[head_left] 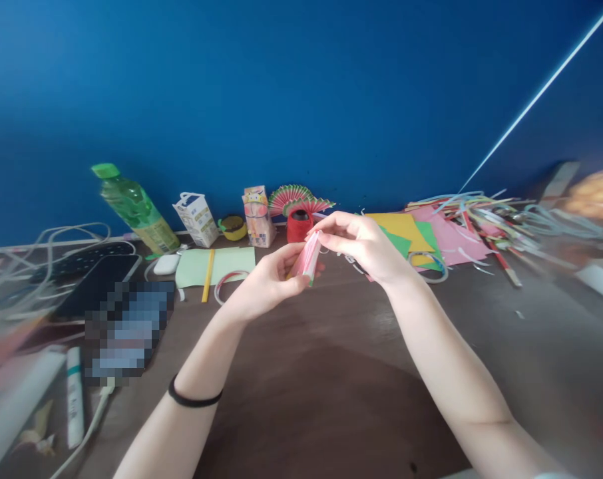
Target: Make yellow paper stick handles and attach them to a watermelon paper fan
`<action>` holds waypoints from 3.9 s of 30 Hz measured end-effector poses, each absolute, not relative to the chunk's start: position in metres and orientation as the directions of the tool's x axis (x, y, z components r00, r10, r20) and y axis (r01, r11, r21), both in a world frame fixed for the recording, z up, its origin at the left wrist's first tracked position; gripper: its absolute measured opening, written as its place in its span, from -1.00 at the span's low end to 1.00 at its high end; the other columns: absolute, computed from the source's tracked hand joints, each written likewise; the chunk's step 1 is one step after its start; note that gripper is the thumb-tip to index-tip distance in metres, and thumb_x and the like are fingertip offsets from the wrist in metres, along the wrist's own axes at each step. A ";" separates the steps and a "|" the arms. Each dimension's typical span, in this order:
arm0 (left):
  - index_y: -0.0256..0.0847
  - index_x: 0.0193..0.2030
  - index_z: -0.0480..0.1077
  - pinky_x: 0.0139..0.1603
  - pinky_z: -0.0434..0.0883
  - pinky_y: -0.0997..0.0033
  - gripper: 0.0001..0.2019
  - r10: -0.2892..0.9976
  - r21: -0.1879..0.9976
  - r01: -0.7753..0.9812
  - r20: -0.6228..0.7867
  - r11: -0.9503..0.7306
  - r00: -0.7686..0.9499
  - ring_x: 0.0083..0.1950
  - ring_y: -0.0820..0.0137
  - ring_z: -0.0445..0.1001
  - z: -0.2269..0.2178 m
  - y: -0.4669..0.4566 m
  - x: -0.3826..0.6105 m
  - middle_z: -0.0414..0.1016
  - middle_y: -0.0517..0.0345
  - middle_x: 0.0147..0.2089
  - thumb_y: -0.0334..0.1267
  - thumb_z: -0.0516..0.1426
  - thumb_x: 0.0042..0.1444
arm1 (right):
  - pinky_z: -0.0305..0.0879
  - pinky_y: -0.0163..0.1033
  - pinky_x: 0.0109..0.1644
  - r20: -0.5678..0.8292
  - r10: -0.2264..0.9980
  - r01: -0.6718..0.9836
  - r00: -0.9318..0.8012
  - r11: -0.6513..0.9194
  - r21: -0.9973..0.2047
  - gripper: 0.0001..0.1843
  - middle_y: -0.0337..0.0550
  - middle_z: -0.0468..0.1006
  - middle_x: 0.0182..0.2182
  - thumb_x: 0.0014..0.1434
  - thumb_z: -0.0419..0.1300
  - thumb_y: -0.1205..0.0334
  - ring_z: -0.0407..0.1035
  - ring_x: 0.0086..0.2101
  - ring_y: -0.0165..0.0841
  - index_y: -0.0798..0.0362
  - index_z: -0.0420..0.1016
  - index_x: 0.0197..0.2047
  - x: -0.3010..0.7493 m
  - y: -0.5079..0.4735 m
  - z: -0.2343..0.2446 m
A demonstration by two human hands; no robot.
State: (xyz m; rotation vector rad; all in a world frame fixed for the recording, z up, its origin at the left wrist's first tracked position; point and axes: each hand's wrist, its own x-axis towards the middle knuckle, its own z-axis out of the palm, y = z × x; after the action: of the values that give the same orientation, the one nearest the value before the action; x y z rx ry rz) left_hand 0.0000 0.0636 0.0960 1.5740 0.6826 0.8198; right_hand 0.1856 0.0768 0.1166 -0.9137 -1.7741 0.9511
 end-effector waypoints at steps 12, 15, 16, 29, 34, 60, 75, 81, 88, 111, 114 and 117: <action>-0.30 0.06 0.28 -0.26 0.33 0.45 -0.59 0.838 0.968 0.104 0.142 -0.229 0.526 -0.27 0.43 0.39 0.096 0.066 -0.003 0.50 0.00 -0.16 -0.20 0.10 0.07 | 0.38 -0.28 -0.25 0.530 0.826 0.203 -0.192 0.562 -0.802 -0.67 -0.16 0.54 -0.28 0.08 0.20 0.04 0.45 -0.28 -0.37 0.03 0.35 -0.14 0.179 0.077 0.110; -0.30 0.08 0.28 -0.26 0.33 0.46 -0.56 0.836 0.968 0.083 0.161 -0.239 0.525 -0.24 0.42 0.38 0.096 0.066 -0.004 0.50 0.00 -0.17 -0.18 0.11 0.07 | 0.40 -0.25 -0.20 0.589 0.791 0.248 -0.165 0.612 -0.751 -0.73 -0.14 0.53 -0.27 0.13 0.15 0.04 0.45 -0.26 -0.37 0.05 0.37 -0.21 0.175 0.074 0.108; -0.30 0.09 0.28 -0.26 0.33 0.47 -0.55 0.835 0.967 0.083 0.163 -0.240 0.525 -0.24 0.41 0.38 0.097 0.065 -0.005 0.50 0.00 -0.17 -0.17 0.11 0.07 | 0.40 -0.24 -0.18 0.600 0.784 0.261 -0.161 0.620 -0.740 -0.74 -0.14 0.53 -0.27 0.14 0.13 0.04 0.45 -0.26 -0.36 0.05 0.38 -0.22 0.174 0.074 0.107; -0.23 0.10 0.30 -0.27 0.32 0.48 -0.57 0.841 0.957 0.132 0.154 -0.257 0.519 -0.25 0.42 0.38 0.100 0.060 -0.002 0.50 0.04 -0.14 -0.22 0.08 0.06 | 0.37 -0.29 -0.35 0.641 0.764 0.212 -0.076 0.640 -0.738 -0.80 -0.24 0.49 -0.42 0.13 0.16 0.09 0.40 -0.41 -0.43 0.05 0.36 -0.38 0.171 0.078 0.101; -0.25 0.09 0.30 -0.29 0.30 0.50 -0.58 0.853 0.961 0.121 0.159 -0.250 0.497 -0.26 0.43 0.37 0.101 0.058 0.001 0.49 0.04 -0.16 -0.27 0.06 0.05 | 0.39 -0.28 -0.33 0.668 0.740 0.266 -0.082 0.662 -0.700 -0.83 -0.22 0.49 -0.40 0.16 0.12 0.10 0.40 -0.40 -0.42 0.03 0.37 -0.33 0.169 0.077 0.103; -0.17 -0.02 0.41 -0.30 0.30 0.53 -0.68 0.870 0.993 -0.074 0.114 -0.089 0.479 -0.37 0.54 0.26 0.095 0.061 0.002 0.41 0.13 -0.23 -0.23 0.10 0.07 | 0.38 -0.15 -0.11 0.518 0.778 0.232 -0.356 0.611 -0.757 -0.61 -0.15 0.42 -0.19 0.16 0.13 0.16 0.39 -0.21 -0.34 -0.04 0.18 0.06 0.166 0.070 0.104; -0.28 -0.20 0.40 -0.41 0.18 0.54 -0.79 0.923 0.992 0.046 0.089 -0.115 0.375 -0.41 0.54 0.21 0.104 0.062 -0.001 0.28 0.21 -0.42 -0.23 0.10 0.05 | 0.25 0.01 0.09 0.737 0.557 0.453 -0.384 0.809 -0.376 -0.79 -0.12 0.41 -0.04 0.19 0.09 0.29 0.28 0.01 -0.22 -0.07 0.44 -0.11 0.172 0.068 0.112; -0.25 -0.23 0.38 -0.44 0.14 0.55 -0.79 0.916 0.993 0.020 0.102 -0.119 0.389 -0.44 0.55 0.15 0.108 0.056 0.001 0.22 0.28 -0.45 -0.23 0.16 -0.01 | 0.29 -0.07 0.02 0.736 0.514 0.447 -0.441 0.837 -0.316 -0.83 -0.15 0.50 -0.17 0.18 0.10 0.34 0.34 -0.08 -0.28 -0.02 0.51 -0.24 0.170 0.065 0.114; -0.24 -0.24 0.41 -0.50 0.09 0.56 -0.79 0.914 0.996 0.001 0.079 -0.086 0.399 -0.49 0.58 0.10 0.110 0.054 0.001 0.19 0.28 -0.49 -0.20 0.17 -0.01 | 0.31 -0.13 -0.04 0.739 0.492 0.440 -0.461 0.849 -0.291 -0.86 -0.15 0.53 -0.21 0.15 0.14 0.38 0.36 -0.14 -0.31 0.02 0.53 -0.32 0.173 0.064 0.117; -0.24 -0.14 0.45 -0.36 0.33 0.53 -0.65 0.944 0.995 0.066 0.056 -0.081 0.325 -0.43 0.53 0.29 0.118 0.048 0.004 0.38 0.17 -0.39 -0.10 0.21 -0.04 | 0.28 -0.06 -0.06 0.728 0.493 0.423 -0.477 0.854 -0.301 -0.85 -0.17 0.53 -0.23 0.15 0.11 0.35 0.34 -0.16 -0.28 -0.02 0.51 -0.31 0.175 0.065 0.116; -0.24 -0.12 0.44 -0.37 0.33 0.54 -0.66 0.941 0.994 0.061 0.061 -0.086 0.332 -0.43 0.54 0.28 0.120 0.047 0.005 0.37 0.17 -0.37 -0.12 0.20 -0.02 | 0.29 -0.07 -0.06 0.732 0.492 0.415 -0.470 0.856 -0.309 -0.85 -0.17 0.53 -0.23 0.14 0.12 0.36 0.34 -0.15 -0.28 -0.01 0.51 -0.31 0.175 0.064 0.117; -0.25 -0.11 0.44 -0.36 0.33 0.54 -0.66 0.937 0.994 0.059 0.067 -0.093 0.343 -0.43 0.55 0.27 0.120 0.047 0.005 0.37 0.15 -0.36 -0.13 0.19 -0.01 | 0.28 -0.06 -0.05 0.722 0.505 0.420 -0.473 0.850 -0.320 -0.84 -0.17 0.53 -0.22 0.14 0.11 0.36 0.34 -0.14 -0.28 -0.01 0.51 -0.30 0.176 0.064 0.117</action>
State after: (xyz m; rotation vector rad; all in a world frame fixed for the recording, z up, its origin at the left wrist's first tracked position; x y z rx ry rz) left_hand 0.0045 0.0467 0.1200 1.4669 0.9598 0.9683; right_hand 0.1759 0.0635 0.1173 -0.6713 -2.1311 0.1218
